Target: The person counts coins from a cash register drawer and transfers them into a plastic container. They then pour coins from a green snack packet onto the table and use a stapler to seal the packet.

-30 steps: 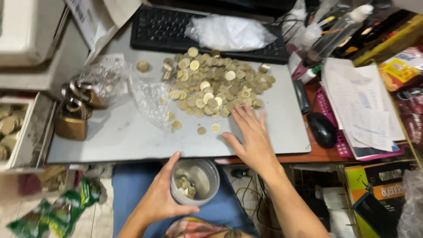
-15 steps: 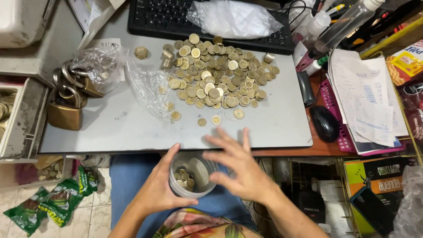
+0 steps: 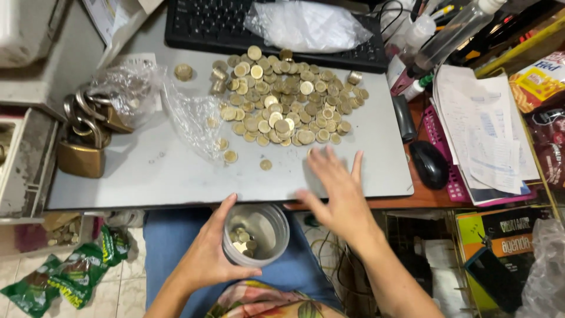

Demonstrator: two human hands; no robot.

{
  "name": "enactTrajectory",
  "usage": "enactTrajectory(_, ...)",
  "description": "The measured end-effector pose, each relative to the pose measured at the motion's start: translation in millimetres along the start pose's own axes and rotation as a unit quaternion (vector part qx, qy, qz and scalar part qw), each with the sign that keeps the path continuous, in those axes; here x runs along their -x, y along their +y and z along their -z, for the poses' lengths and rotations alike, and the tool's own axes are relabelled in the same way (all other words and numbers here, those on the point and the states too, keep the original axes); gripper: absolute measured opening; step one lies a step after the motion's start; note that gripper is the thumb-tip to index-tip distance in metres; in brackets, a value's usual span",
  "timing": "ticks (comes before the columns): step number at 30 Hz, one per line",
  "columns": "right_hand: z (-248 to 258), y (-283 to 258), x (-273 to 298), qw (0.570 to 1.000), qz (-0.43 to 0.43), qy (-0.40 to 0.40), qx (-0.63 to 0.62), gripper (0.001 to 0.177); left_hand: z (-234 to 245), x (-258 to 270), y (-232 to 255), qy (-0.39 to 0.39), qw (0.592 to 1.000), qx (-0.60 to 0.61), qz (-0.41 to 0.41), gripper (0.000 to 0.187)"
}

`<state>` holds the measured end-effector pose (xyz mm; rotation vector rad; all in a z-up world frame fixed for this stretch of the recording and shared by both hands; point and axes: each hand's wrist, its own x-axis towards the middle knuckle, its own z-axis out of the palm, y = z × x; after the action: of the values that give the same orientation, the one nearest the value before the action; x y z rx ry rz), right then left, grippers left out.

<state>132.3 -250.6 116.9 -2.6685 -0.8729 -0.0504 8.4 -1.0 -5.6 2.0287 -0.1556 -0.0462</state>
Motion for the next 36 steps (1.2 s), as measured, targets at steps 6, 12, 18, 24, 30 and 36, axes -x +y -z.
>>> enactTrajectory(6,-2.9,-8.7,13.6,0.967,0.140,-0.015,-0.211,0.064,-1.9,-2.0,-5.6,0.016,0.999,0.009,-0.028,0.152)
enactTrajectory(12,-4.1,1.1,-11.2,1.000,0.026,-0.016,-0.006,0.079,-1.5,-0.7,-1.3,0.017,1.000,0.002,-0.019,0.152)
enactTrajectory(18,-2.1,-10.5,20.8,0.964,0.137,-0.016,-0.229,0.056,-0.9,-1.1,-2.8,0.003,1.000,0.000,-0.001,0.153)
enactTrajectory(24,-8.3,10.8,-26.1,0.999,0.013,-0.009,0.028,0.086,-3.4,1.2,-4.7,0.015,1.000,-0.003,-0.026,0.153)
enactTrajectory(30,-16.9,9.8,2.7,0.989,0.090,0.082,-0.085,0.044,0.5,-1.2,-1.6,0.001,1.000,0.001,0.004,0.153)
enactTrajectory(36,-8.4,10.1,-14.3,0.999,0.017,0.042,0.025,0.073,-3.1,1.4,-7.5,0.021,0.999,-0.010,-0.033,0.154)
